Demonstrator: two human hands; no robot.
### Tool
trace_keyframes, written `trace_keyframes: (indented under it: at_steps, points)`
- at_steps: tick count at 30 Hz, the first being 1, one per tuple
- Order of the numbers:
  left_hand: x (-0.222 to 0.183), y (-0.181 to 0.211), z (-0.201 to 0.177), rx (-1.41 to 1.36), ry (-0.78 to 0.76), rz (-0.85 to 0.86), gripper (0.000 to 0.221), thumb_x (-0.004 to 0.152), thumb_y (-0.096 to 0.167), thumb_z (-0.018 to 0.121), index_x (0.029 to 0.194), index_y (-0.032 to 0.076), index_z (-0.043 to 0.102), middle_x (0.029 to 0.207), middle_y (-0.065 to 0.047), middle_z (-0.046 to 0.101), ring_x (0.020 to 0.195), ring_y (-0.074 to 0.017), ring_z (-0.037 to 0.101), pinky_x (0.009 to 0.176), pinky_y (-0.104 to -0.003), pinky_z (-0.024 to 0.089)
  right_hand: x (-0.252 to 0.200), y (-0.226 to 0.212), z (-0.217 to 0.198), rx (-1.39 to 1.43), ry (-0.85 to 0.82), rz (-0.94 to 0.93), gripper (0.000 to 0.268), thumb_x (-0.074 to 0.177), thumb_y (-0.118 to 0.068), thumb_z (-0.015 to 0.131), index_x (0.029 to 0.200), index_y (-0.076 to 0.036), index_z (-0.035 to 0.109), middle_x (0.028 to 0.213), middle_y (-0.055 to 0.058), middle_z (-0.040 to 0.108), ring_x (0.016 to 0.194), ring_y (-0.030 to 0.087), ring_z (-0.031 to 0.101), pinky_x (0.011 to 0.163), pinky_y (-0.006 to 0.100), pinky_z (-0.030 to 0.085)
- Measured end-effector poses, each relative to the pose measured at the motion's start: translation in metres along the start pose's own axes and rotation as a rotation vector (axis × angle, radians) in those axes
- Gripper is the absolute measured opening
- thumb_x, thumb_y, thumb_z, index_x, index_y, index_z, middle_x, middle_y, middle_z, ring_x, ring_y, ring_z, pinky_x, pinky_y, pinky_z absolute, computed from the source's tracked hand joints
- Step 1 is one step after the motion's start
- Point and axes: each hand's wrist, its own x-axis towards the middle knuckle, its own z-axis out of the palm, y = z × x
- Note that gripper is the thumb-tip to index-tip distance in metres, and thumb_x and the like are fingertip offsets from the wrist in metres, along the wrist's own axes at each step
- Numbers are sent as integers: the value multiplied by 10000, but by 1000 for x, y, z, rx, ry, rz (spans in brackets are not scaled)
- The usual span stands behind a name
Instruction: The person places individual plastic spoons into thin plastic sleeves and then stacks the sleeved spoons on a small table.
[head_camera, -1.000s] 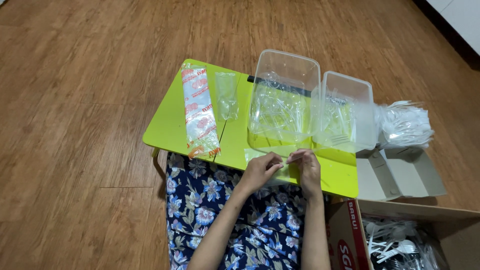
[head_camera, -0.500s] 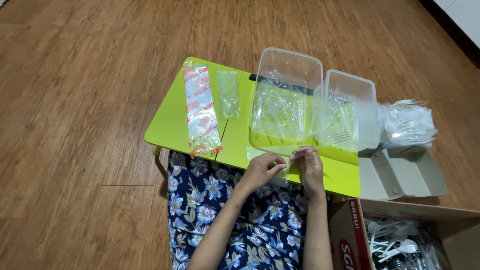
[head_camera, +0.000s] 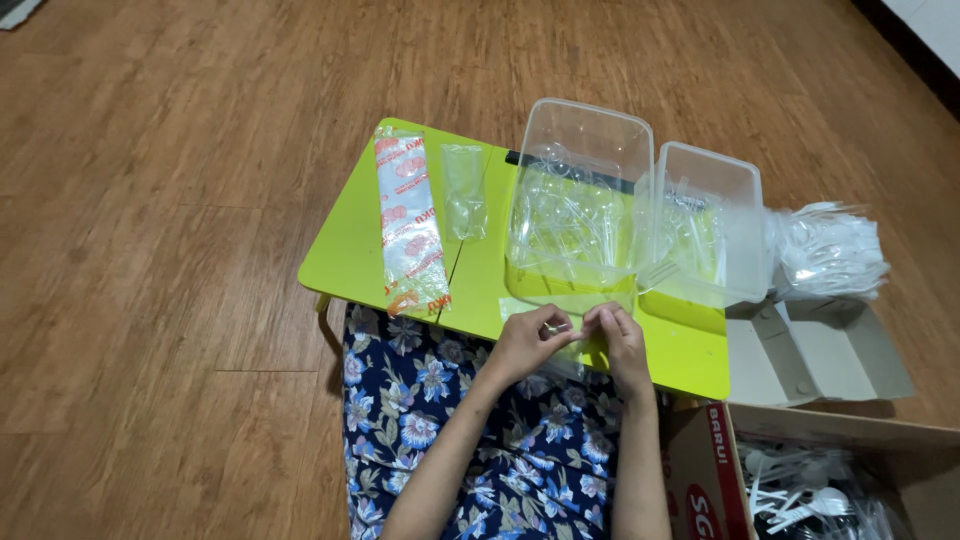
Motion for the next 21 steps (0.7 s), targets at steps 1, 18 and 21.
trace_keyframes:
  at_steps: [1,18,21]
  points:
    - [0,2,-1,3,4,-1,186,839,237,807,991,169,723,908,-90,757,755,-234,708,677,-359,557,-1,-10,5,4,-4,0,358,1108,-287,438,1003,-2,629,708,179,666,496,203,620,356,267,480]
    - [0,-1,-7,-131,-41,-86,273,788,248,831,1037,246,719,894,-1,781,763,-126,697,709,-268,535,-11,-39,14,261,77,-115,528,1015,-196,606,1473,-71,375,1028,171,671,905,221,688,809,340,592]
    - [-4,5,-9,-112,-57,-86,255,792,205,816,1025,232,715,881,5,781,753,-127,703,691,-262,526,-6,-18,6,265,215,-51,295,1066,-150,571,1329,-34,506,901,160,675,782,235,683,615,355,613]
